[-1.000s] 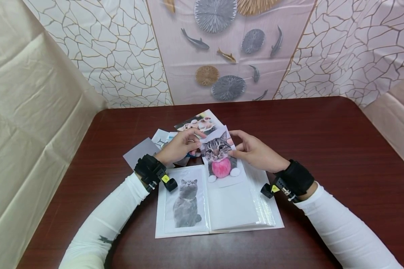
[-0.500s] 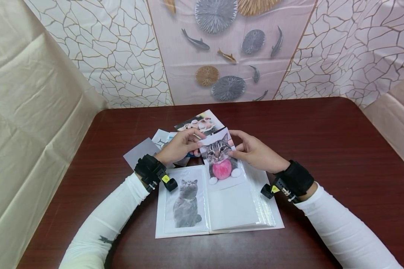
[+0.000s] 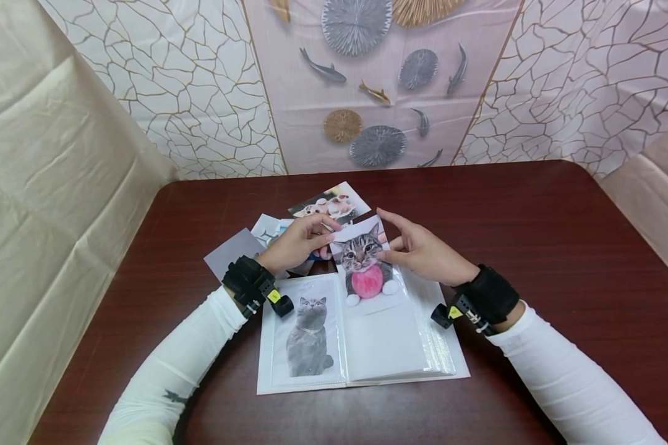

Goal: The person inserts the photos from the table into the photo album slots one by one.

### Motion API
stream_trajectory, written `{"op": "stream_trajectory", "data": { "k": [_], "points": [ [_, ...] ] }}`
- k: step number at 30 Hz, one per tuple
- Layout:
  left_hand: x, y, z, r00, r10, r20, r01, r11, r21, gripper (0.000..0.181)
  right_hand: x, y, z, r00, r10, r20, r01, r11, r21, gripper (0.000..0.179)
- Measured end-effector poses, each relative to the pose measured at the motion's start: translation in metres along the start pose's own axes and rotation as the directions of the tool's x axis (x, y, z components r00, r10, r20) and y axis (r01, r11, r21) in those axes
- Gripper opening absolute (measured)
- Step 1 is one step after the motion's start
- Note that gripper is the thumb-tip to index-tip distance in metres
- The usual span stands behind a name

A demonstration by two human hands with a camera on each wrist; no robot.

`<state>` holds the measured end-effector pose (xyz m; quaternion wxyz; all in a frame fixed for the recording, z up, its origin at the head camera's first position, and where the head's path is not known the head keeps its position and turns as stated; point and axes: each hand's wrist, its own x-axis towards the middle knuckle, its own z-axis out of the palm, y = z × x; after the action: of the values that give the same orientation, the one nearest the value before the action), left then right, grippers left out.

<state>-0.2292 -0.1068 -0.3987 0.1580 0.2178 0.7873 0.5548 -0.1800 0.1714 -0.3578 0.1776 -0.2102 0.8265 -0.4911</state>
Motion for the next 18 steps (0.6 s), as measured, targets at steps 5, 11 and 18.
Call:
{"op": "stream_trajectory", "data": {
  "k": [5, 11, 18],
  "points": [
    [-0.0001, -0.0005, -0.0002, 1.0, 0.014, 0.008, -0.014, 0.999, 0.03, 0.026, 0.0, -0.0009, -0.0003, 1.0, 0.008, 0.0, -0.008, 1.0, -0.002, 0.085],
    [0.0006, -0.002, -0.0008, 0.999, 0.029, 0.022, -0.03, 0.997, 0.065, 0.03, 0.0005, 0.0009, -0.0008, 1.0, 0.006, -0.004, -0.006, 1.0, 0.012, 0.081],
    [-0.0007, -0.0011, -0.0009, 0.998, 0.041, 0.043, -0.043, 0.997, 0.059, 0.03, 0.0016, 0.0007, -0.0009, 1.0, 0.011, -0.009, -0.01, 0.999, 0.037, 0.074]
  ]
}}
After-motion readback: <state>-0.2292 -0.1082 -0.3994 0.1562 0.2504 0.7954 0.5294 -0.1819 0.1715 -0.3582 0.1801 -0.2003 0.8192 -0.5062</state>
